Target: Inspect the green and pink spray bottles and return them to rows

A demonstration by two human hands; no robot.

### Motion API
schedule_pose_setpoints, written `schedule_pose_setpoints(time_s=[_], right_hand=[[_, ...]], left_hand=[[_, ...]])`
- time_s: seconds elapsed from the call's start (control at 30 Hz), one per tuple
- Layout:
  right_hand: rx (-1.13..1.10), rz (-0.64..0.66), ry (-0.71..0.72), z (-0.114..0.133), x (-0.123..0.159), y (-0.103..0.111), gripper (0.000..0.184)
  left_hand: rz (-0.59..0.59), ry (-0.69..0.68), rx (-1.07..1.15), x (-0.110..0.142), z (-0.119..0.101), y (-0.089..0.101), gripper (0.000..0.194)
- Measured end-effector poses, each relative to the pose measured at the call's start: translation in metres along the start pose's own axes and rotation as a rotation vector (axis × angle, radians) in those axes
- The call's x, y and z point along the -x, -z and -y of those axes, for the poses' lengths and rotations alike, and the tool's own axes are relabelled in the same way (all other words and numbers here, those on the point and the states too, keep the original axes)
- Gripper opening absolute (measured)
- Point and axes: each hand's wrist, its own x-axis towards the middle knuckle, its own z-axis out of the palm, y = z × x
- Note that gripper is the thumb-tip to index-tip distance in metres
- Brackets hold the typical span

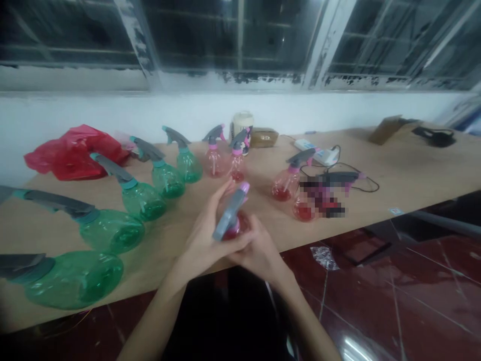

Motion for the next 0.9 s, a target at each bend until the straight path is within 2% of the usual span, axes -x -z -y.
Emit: schedule_pose_setpoints(time_s=[0.1, 0.2, 0.37, 0.47, 0.7, 0.9], right_hand=[[0.086, -0.162, -0.004, -0.033, -0.027, 0.010, 0.073], [0.168, -0.233, -0.054, -0.059, -0.055, 0.019, 0.082], [0.245, -0.311, 0.005, -0.081, -0.094, 0.025, 0.087], [0.335, -0.329, -0.034, -0.087, -0.109, 0.024, 0.090], [0.634, -0.347, -0.240, -0.086, -0.128, 0.026, 0.089], [0.632, -0.392, -0.155, -0.075, -0.120, 0.026, 0.095]], left_hand=[[-0.123, 0.031, 0.073, -0.001, 0.023, 0.008, 0.074], [-0.210, 0.117, 0.013, 0.006, 0.050, 0.023, 0.059], [-0.271, 0.180, -0.056, 0.028, 0.078, 0.046, 0.029], [-0.316, 0.193, -0.052, 0.037, 0.086, 0.053, 0.020], [-0.355, 0.232, -0.050, 0.047, 0.098, 0.059, 0.020], [-0.359, 0.196, -0.124, 0.050, 0.104, 0.057, 0.018]])
